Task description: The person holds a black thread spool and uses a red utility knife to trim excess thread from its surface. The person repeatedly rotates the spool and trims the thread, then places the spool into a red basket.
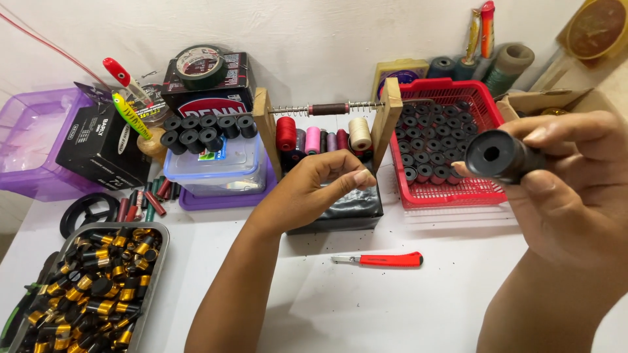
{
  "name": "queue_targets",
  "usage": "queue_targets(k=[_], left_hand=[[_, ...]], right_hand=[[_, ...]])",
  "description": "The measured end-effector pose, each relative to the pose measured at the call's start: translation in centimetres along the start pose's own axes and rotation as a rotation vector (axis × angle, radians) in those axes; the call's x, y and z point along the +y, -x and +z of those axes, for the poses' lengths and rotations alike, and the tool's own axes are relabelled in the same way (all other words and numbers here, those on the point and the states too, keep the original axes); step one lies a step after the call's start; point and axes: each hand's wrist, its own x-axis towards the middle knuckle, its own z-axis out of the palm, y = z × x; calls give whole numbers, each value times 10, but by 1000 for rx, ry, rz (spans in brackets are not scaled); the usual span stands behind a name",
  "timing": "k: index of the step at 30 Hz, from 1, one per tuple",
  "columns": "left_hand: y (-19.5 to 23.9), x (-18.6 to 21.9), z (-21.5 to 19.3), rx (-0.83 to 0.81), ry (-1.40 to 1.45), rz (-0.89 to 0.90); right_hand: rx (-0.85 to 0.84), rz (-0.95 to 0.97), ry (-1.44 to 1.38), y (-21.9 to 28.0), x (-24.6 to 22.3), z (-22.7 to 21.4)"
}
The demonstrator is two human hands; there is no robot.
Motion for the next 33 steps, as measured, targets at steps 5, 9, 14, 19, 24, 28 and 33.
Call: queue_targets(k=[5, 9, 14, 19, 24, 28, 33], left_hand=[[0, 3, 2, -5, -43, -24], [2, 3, 4, -10, -37, -17], [5, 11, 7, -46, -96, -31], [12, 20, 9, -107, -202, 43], [24, 42, 14, -131, -240, -12], [37, 51, 18, -101, -315, 49], [51, 66, 17, -24, -433, 102]], right_hand=[[117, 76, -37, -5, 1, 2], [123, 119, -55, -14, 7, -4], [162, 143, -56, -22, 16, -3], [121, 144, -63, -28, 28, -6], [152, 173, -34, -33, 32, 4], [124, 190, -2, -36, 39, 10], [59, 222, 44, -36, 47, 25]])
